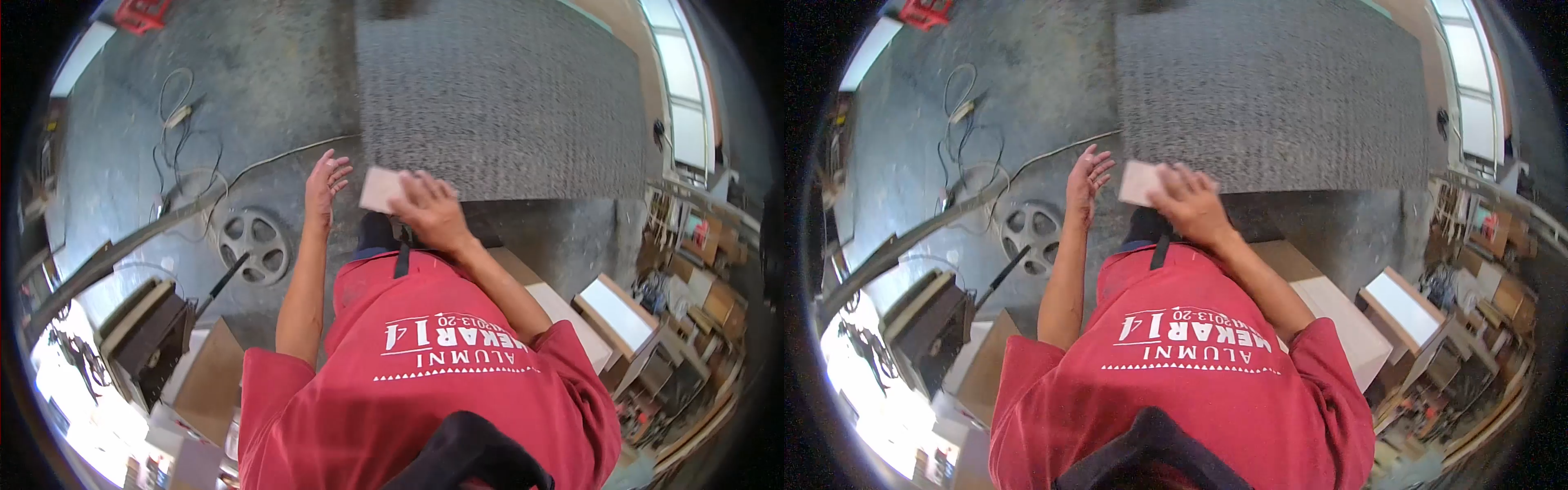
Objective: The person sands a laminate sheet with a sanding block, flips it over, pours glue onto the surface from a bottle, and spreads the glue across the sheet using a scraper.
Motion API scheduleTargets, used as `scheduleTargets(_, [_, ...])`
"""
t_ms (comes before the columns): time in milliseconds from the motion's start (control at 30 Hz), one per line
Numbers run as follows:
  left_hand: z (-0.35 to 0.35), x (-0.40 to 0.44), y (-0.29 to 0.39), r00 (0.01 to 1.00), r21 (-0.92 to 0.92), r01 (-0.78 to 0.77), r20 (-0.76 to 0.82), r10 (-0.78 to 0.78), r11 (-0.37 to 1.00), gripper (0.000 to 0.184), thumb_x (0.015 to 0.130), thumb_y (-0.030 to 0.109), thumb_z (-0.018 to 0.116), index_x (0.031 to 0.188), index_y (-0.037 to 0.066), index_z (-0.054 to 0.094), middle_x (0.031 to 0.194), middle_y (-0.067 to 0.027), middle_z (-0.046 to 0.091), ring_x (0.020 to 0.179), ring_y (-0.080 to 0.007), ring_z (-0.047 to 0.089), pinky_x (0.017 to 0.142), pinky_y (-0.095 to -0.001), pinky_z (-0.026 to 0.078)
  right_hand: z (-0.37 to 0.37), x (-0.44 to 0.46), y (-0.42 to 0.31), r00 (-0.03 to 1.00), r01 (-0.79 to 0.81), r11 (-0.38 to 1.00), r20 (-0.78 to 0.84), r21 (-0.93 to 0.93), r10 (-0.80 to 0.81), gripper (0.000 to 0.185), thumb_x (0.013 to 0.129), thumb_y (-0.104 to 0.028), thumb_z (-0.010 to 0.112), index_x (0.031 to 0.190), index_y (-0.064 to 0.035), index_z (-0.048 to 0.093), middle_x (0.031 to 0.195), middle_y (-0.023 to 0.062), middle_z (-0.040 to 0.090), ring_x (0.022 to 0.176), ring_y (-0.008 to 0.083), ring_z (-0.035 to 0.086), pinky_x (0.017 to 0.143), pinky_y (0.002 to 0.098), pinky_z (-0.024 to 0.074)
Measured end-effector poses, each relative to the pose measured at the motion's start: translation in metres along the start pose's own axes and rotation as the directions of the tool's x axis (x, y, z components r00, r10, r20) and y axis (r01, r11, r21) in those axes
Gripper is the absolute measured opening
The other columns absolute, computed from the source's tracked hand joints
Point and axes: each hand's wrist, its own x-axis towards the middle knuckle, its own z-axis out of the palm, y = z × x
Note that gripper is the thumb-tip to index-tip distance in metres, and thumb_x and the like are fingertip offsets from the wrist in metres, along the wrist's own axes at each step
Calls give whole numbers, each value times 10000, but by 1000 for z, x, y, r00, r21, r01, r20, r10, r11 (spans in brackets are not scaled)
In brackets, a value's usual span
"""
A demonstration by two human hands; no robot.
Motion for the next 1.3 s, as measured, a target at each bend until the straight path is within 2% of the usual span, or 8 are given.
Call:
scheduleTargets(300, [45, 23, -13, 972, 506, -233, 120, 200, 830, 279, 902, 205, 800, 1007, -22, 678, 749, -3, 646, 636, -65, 565, 549, -252, 466, -41, -132, 162, 463, -874, 458, -561, -163, 686, 384, 979, -261, 603, 1333, -120, 650, 1387, 248, 586, 1242, 461, 564, 1019, 575, 451])
scheduleTargets(467, [44, 22, -9, 975, 593, -220, 124, 183, 775, 219, 921, 193, 783, 934, -4, 689, 724, -3, 619, 599, -73, 540, 520, -254, 445, 8, -66, 18, 931, -275, 958, -272, -84, 244, 426, 853, -305, 720, 1266, -215, 674, 1470, 264, 523, 1305, 456, 533, 1036, 587, 420])
scheduleTargets(600, [47, 19, -6, 947, 644, -305, 127, 296, 702, 227, 943, 209, 760, 897, 4, 676, 679, -1, 597, 562, -80, 526, 512, -262, 457, -30, -102, 58, 902, -288, 957, -346, -42, 257, 426, 885, -297, 697, 1303, -236, 654, 1454, 246, 537, 1326, 423, 525, 990, 563, 460])
scheduleTargets(767, [16, 4, 7, 945, 608, -312, 122, 303, 729, 215, 946, 181, 754, 916, -3, 646, 637, -4, 587, 519, -75, 507, 468, -253, 422, -74, -224, 206, 445, -894, 365, -614, -260, 652, 418, 961, -304, 604, 1355, -167, 633, 1379, 224, 571, 1131, 390, 592, 796, 523, 512])
scheduleTargets(867, [-23, 8, 12, 974, 643, -222, 180, 136, 734, 264, 931, 168, 756, 1058, -37, 648, 787, -62, 653, 649, -135, 595, 593, -302, 509, -89, -222, 220, 471, -879, 416, -560, -233, 682, 390, 948, -290, 611, 1312, -157, 653, 1400, 215, 555, 1065, 370, 597, 789, 526, 513])
scheduleTargets(1033, [85, -11, 29, 704, 814, -546, 317, 636, 199, 643, 889, 164, 756, 1432, -50, 488, 1419, -231, 539, 1335, -347, 503, 1165, -428, 346, -50, -136, 128, 736, -580, 812, -465, -60, 491, 379, 887, -305, 695, 1244, -178, 689, 1450, 242, 533, 1263, 432, 538, 956, 547, 458])
scheduleTargets(1167, [216, 5, -7, 657, 702, -694, 524, 542, 163, 708, 910, 250, 735, 1498, -11, 439, 1552, -254, 419, 1472, -398, 360, 1221, -518, 246, -51, -118, 122, 857, -347, 938, -416, -29, 304, 392, 883, -282, 715, 1257, -171, 672, 1475, 233, 498, 1277, 432, 520, 957, 589, 463])
scheduleTargets(1300, [271, 42, -68, 751, 940, -329, 320, 577, -93, 846, 945, 487, 635, 1588, 33, 323, 1656, -229, 270, 1533, -450, 223, 1204, -650, 178, -95, -179, 228, 789, -462, 885, -432, 49, 436, 421, 905, -305, 692, 1304, -174, 656, 1463, 231, 511, 1275, 432, 521, 952, 586, 460])
